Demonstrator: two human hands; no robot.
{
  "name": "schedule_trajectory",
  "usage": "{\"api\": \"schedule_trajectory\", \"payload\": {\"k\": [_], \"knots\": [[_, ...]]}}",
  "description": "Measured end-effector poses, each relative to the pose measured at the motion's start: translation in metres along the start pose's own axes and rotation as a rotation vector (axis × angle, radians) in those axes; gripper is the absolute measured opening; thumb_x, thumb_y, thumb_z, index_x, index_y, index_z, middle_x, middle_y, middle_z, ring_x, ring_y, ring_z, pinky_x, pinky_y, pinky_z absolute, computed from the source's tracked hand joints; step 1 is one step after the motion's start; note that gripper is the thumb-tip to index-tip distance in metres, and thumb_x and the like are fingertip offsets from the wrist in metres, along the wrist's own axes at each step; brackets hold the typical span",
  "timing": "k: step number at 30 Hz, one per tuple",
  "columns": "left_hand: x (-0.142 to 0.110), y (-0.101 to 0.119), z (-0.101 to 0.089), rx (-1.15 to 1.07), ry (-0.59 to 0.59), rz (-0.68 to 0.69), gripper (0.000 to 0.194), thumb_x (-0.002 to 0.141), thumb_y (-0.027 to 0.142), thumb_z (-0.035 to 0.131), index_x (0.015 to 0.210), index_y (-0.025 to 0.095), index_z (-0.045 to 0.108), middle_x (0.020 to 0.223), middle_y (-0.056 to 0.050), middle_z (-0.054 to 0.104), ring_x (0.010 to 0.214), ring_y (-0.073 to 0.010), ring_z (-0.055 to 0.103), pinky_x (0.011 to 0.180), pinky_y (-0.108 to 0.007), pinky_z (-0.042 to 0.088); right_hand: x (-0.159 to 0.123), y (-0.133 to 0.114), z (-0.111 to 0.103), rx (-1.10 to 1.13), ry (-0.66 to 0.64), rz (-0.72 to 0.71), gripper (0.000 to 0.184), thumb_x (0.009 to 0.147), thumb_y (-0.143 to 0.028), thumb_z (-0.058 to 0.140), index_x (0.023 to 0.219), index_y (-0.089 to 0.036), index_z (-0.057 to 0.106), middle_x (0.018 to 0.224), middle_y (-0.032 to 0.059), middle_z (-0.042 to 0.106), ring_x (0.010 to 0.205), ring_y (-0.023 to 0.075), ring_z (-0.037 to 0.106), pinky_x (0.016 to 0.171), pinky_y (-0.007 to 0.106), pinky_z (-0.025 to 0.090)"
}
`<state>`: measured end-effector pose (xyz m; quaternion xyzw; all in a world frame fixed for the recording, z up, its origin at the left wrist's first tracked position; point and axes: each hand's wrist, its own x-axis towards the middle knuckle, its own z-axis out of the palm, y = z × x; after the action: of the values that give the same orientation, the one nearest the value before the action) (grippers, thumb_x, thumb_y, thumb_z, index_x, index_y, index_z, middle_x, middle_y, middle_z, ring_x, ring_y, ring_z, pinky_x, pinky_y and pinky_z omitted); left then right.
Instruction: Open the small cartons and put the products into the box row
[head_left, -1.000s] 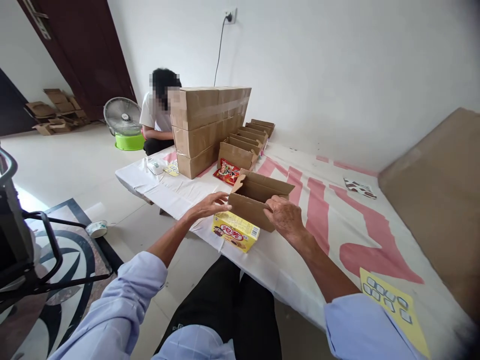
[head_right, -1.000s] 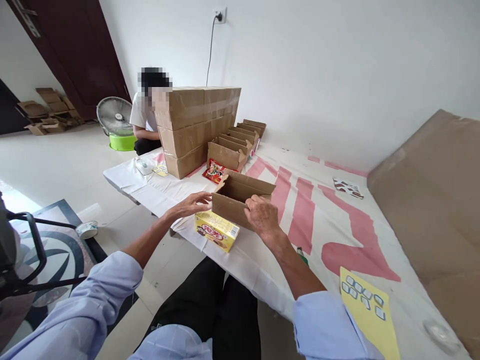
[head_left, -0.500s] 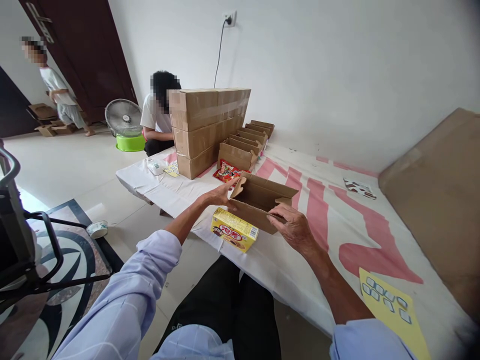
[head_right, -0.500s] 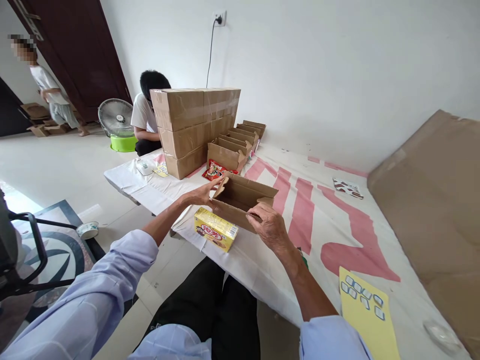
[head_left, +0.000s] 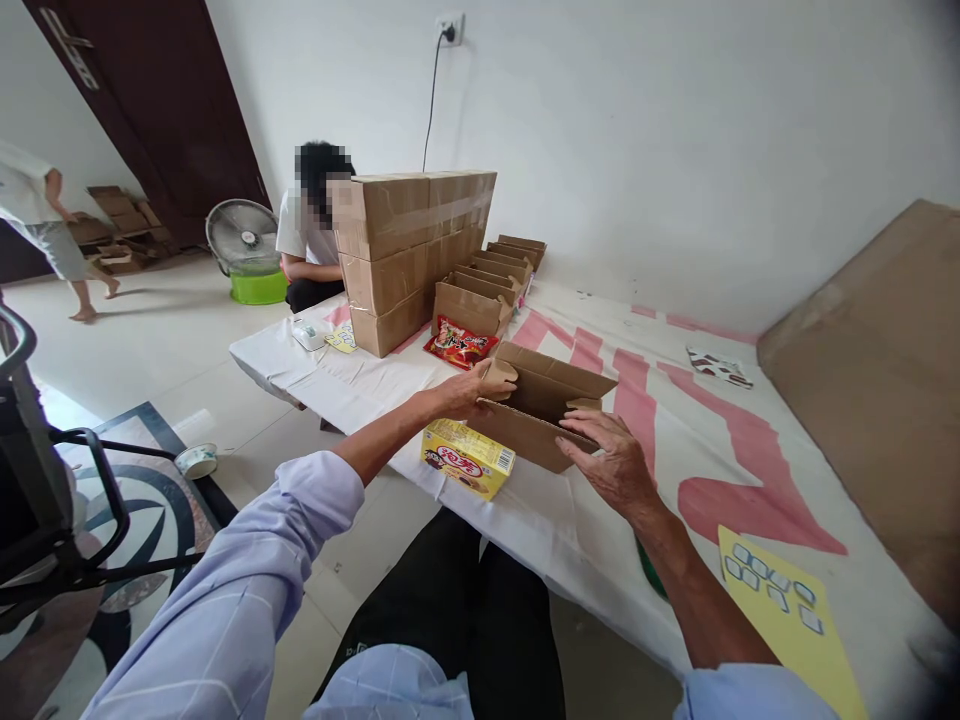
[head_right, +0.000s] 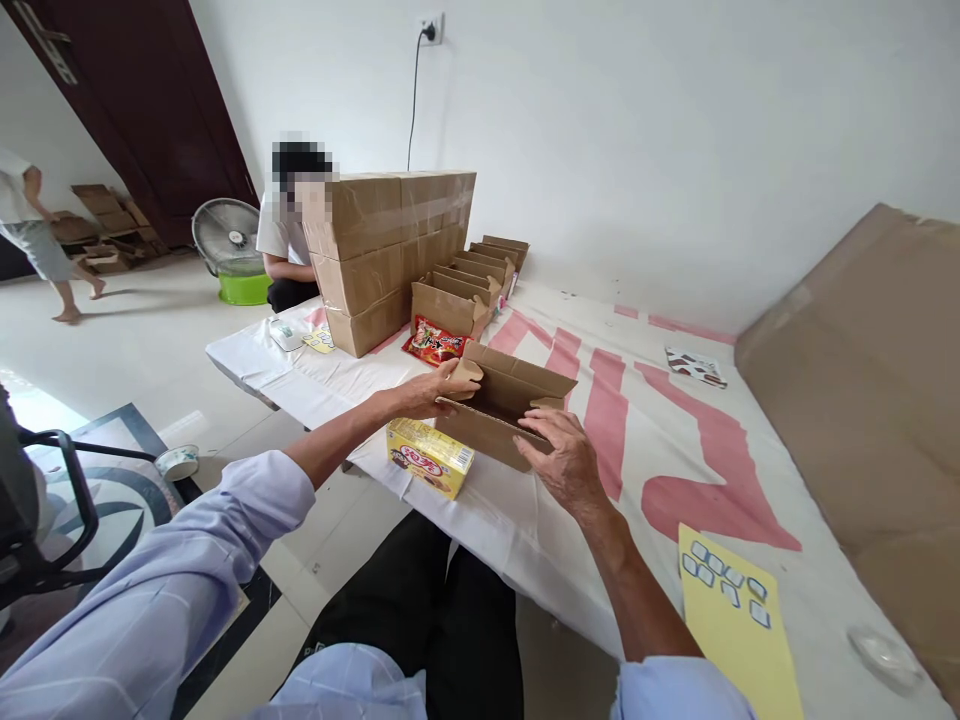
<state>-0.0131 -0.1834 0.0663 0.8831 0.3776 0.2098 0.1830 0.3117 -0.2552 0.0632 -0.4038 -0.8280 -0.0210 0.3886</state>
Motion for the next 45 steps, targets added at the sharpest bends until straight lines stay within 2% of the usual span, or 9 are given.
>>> {"api": "schedule_trajectory", "payload": {"k": [5, 7, 10, 16, 21, 24, 31, 37, 45], "knots": [[-0.004, 0.012, 0.001, 0.208, -0.061, 0.034, 0.084, 0.093, 0.012, 0.074, 0.17, 0.034, 0.048, 0.183, -0.019, 0.019, 0.149, -0.0419, 0.059, 0.114, -0.048, 0.055, -0.004, 0.009, -0.013, -0.153, -0.161, -0.093, 0.036, 0.098, -0.033, 0.068, 0.131, -0.027, 0.081, 0.151, 0.0114, 0.072, 0.133, 0.0363, 0.067, 0.111, 0.059, 0.056], [-0.007, 0.019, -0.001, 0.302, -0.067, 0.101, 0.092, 0.09, 0.006, 0.073, 0.17, 0.038, 0.044, 0.183, -0.017, 0.02, 0.146, -0.0393, 0.06, 0.111, -0.046, 0.056, -0.003, 0.009, -0.018, -0.257, -0.242, -0.137, 0.04, 0.096, -0.028, 0.069, 0.134, -0.027, 0.08, 0.153, 0.0114, 0.071, 0.134, 0.0377, 0.064, 0.107, 0.059, 0.056], [-0.007, 0.032, -0.005, 0.414, -0.089, 0.185, 0.08, 0.09, 0.003, 0.069, 0.162, 0.034, 0.052, 0.176, -0.016, 0.033, 0.14, -0.0357, 0.063, 0.109, -0.045, 0.057, 0.001, 0.006, -0.025, -0.388, -0.301, -0.176, 0.039, 0.093, -0.023, 0.069, 0.13, -0.025, 0.08, 0.147, 0.0151, 0.072, 0.134, 0.0395, 0.062, 0.102, 0.056, 0.057], [-0.006, 0.041, -0.009, 0.397, -0.042, 0.17, 0.059, 0.094, 0.017, 0.075, 0.149, 0.026, 0.056, 0.168, -0.019, 0.04, 0.141, -0.0356, 0.06, 0.111, -0.046, 0.057, 0.001, 0.003, -0.027, -0.448, -0.15, -0.055, 0.033, 0.095, -0.026, 0.071, 0.127, -0.021, 0.078, 0.134, 0.0195, 0.067, 0.123, 0.0401, 0.064, 0.099, 0.054, 0.06], [-0.018, 0.03, -0.008, 0.158, 0.024, 0.153, 0.06, 0.093, 0.016, 0.073, 0.149, 0.026, 0.056, 0.179, -0.018, 0.03, 0.151, -0.0364, 0.055, 0.117, -0.049, 0.054, -0.002, -0.007, -0.026, -0.31, -0.087, 0.032, 0.013, 0.099, -0.028, 0.07, 0.106, -0.024, 0.08, 0.134, 0.0148, 0.065, 0.124, 0.0336, 0.065, 0.099, 0.047, 0.063], [-0.029, 0.027, -0.008, -0.033, 0.073, 0.154, 0.06, 0.097, 0.021, 0.07, 0.154, 0.027, 0.055, 0.18, -0.017, 0.031, 0.155, -0.037, 0.052, 0.12, -0.051, 0.052, -0.004, -0.015, -0.026, -0.28, -0.112, 0.033, 0.016, 0.101, -0.023, 0.067, 0.092, -0.024, 0.08, 0.133, 0.0132, 0.066, 0.126, 0.032, 0.066, 0.102, 0.048, 0.062], [-0.044, 0.027, -0.011, -0.38, 0.13, -0.059, 0.119, 0.083, 0.043, 0.091, 0.179, 0.035, 0.021, 0.176, -0.022, 0.039, 0.133, -0.0384, 0.068, 0.098, -0.049, 0.063, -0.047, -0.016, -0.038, -0.108, 0.051, 0.109, 0.023, 0.105, -0.027, 0.061, 0.092, -0.025, 0.08, 0.14, 0.0138, 0.066, 0.129, 0.0308, 0.069, 0.106, 0.051, 0.064], [-0.017, 0.033, 0.004, -0.386, 0.065, 0.057, 0.137, 0.065, 0.047, 0.104, 0.177, 0.024, 0.029, 0.176, -0.025, 0.039, 0.151, -0.0467, 0.055, 0.123, -0.061, 0.049, -0.097, 0.002, -0.065, -0.054, 0.168, 0.268, 0.017, 0.1, -0.036, 0.068, 0.094, -0.024, 0.08, 0.136, 0.0145, 0.068, 0.131, 0.0335, 0.069, 0.109, 0.054, 0.065], [0.029, 0.053, 0.022, -0.358, 0.075, 0.121, 0.143, 0.053, 0.054, 0.108, 0.171, 0.015, 0.038, 0.171, -0.027, 0.043, 0.164, -0.0529, 0.036, 0.135, -0.064, 0.034, -0.113, 0.011, -0.074, 0.006, 0.156, 0.348, 0.015, 0.095, -0.034, 0.067, 0.095, -0.023, 0.077, 0.129, 0.0143, 0.072, 0.125, 0.0309, 0.071, 0.108, 0.048, 0.065]]}}
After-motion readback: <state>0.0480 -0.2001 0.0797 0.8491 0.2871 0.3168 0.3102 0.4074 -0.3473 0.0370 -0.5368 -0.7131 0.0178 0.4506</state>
